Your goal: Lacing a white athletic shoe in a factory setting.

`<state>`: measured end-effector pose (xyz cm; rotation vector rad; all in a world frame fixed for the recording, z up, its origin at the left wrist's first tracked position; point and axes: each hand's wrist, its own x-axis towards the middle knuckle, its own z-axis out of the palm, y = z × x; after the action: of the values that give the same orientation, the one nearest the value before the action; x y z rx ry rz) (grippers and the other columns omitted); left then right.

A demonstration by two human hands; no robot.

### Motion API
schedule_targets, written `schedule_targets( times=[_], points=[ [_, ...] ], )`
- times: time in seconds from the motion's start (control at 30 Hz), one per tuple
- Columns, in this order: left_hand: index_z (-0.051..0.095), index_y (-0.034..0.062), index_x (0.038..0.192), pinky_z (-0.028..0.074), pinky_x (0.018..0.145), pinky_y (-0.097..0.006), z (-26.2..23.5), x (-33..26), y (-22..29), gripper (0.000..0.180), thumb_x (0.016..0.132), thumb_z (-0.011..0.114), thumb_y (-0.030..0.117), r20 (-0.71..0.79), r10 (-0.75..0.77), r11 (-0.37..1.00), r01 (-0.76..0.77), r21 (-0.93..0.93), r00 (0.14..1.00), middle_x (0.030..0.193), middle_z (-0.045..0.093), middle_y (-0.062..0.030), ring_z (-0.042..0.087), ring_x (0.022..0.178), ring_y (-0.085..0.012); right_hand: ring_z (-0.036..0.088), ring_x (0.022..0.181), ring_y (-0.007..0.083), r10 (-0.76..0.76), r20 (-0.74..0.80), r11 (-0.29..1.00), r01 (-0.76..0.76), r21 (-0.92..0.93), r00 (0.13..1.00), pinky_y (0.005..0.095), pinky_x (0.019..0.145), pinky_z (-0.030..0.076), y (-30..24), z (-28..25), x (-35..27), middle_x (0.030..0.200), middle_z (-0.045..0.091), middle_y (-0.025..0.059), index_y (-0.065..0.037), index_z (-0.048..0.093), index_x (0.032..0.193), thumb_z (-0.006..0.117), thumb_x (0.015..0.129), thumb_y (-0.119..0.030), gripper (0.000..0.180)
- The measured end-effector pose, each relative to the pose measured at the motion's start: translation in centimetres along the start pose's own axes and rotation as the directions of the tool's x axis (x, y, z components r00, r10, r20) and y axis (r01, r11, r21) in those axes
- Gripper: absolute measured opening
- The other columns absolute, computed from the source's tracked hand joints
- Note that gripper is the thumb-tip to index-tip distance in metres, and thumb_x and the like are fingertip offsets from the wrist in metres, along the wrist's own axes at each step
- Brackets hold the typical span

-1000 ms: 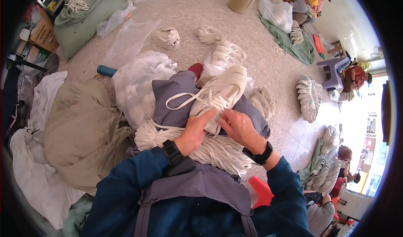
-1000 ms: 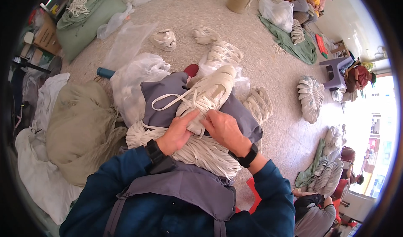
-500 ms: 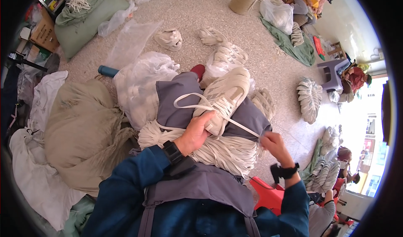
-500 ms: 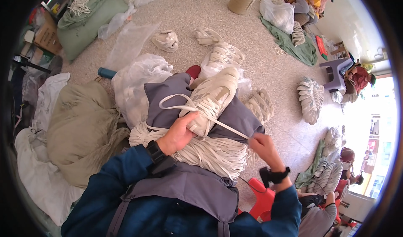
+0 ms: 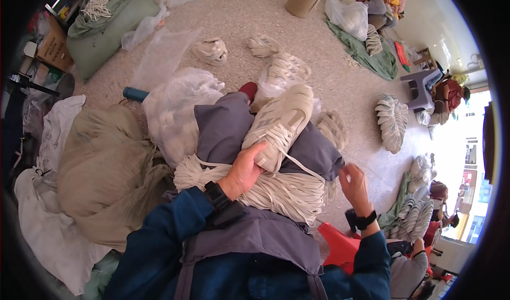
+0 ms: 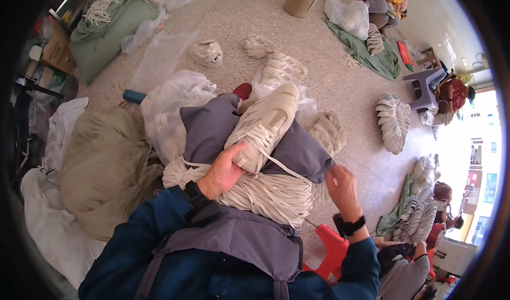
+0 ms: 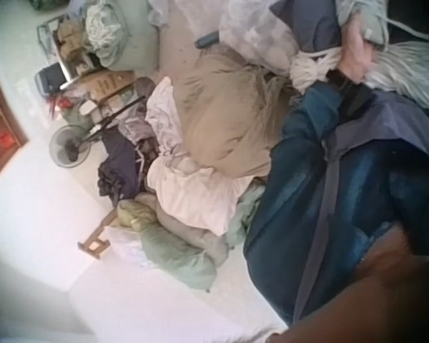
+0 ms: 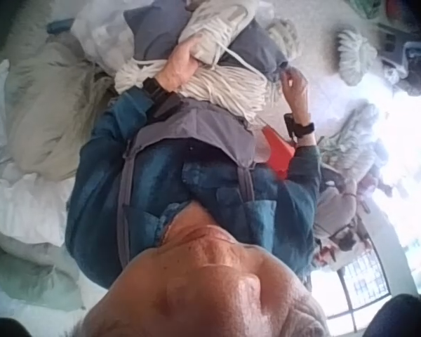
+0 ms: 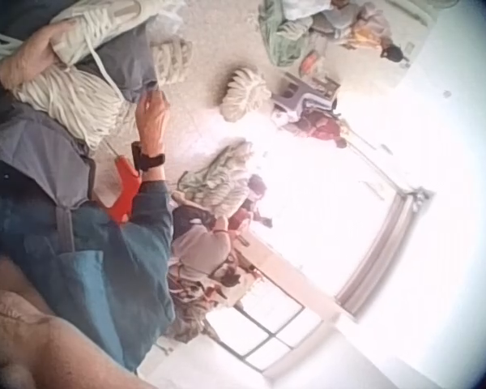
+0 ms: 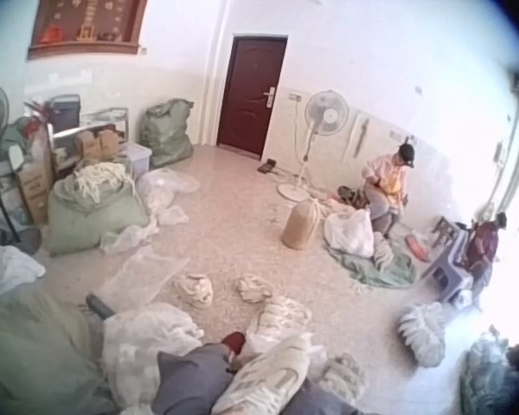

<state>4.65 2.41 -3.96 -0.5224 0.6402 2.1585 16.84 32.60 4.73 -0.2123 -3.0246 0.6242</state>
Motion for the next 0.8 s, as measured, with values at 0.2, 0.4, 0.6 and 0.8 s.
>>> schedule_targets(
  times=[0.2, 0.4, 0.6, 0.8],
  points=[
    [0.055, 0.0029, 0.138, 0.055, 0.091, -0.039, 0.3, -1.2, 0.9, 0.048, 0.099, 0.066, 0.028, 0.022, -0.043, 0.983, 0.038, 0.181, 0.999, 0.127, 0.065, -0.0079, 0.064, 0.111, -0.0198, 0.065, 0.072, 0.0330, -0.157, 0.115, 0.874, 0.084, 0.479, 0.981, 0.0400, 0.065, 0.051, -9.5, 5.3, 6.6, 0.084, 0.067, 0.0157, 0.000, 0.066, 0.100, 0.061, 0.096, -0.007, 0.010],
    [0.057, 0.0034, 0.135, 0.054, 0.067, -0.030, 0.3, -3.9, 3.1, 0.039, 0.104, 0.059, 0.026, 0.003, -0.374, 0.829, 0.332, 0.450, 0.928, 0.122, 0.068, -0.0101, 0.068, 0.085, -0.0146, 0.061, 0.068, 0.0113, -0.086, 0.691, 0.496, -0.571, 0.654, 0.717, 0.0254, 0.065, 0.049, -9.0, 4.5, 7.7, 0.085, 0.068, 0.0033, -0.003, 0.067, 0.100, 0.058, 0.105, -0.021, 0.021],
    [0.062, 0.0012, 0.128, 0.045, 0.049, -0.025, 0.8, -4.2, 3.1, 0.038, 0.103, 0.063, 0.029, -0.033, -0.516, 0.672, 0.428, 0.604, 0.856, 0.090, 0.070, -0.0065, 0.056, 0.053, -0.0084, 0.059, 0.069, 0.0080, -0.022, 0.582, 0.181, -0.569, 0.802, 0.813, 0.0233, 0.067, 0.049, -9.2, 4.9, 6.8, 0.084, 0.066, -0.0008, -0.004, 0.066, 0.098, 0.060, 0.106, -0.024, 0.023],
    [0.064, 0.0008, 0.121, 0.042, 0.043, -0.022, 2.7, -4.0, 2.6, 0.032, 0.102, 0.066, 0.026, -0.029, -0.240, 0.709, 0.196, 0.678, 0.970, 0.080, 0.064, -0.0025, 0.052, 0.048, -0.0059, 0.062, 0.069, 0.0223, -0.027, 0.350, 0.671, -0.243, 0.701, 0.936, 0.0323, 0.065, 0.050, -10.1, 7.6, 4.3, 0.083, 0.067, 0.0122, 0.001, 0.064, 0.093, 0.063, 0.098, -0.013, 0.015]
  ],
)
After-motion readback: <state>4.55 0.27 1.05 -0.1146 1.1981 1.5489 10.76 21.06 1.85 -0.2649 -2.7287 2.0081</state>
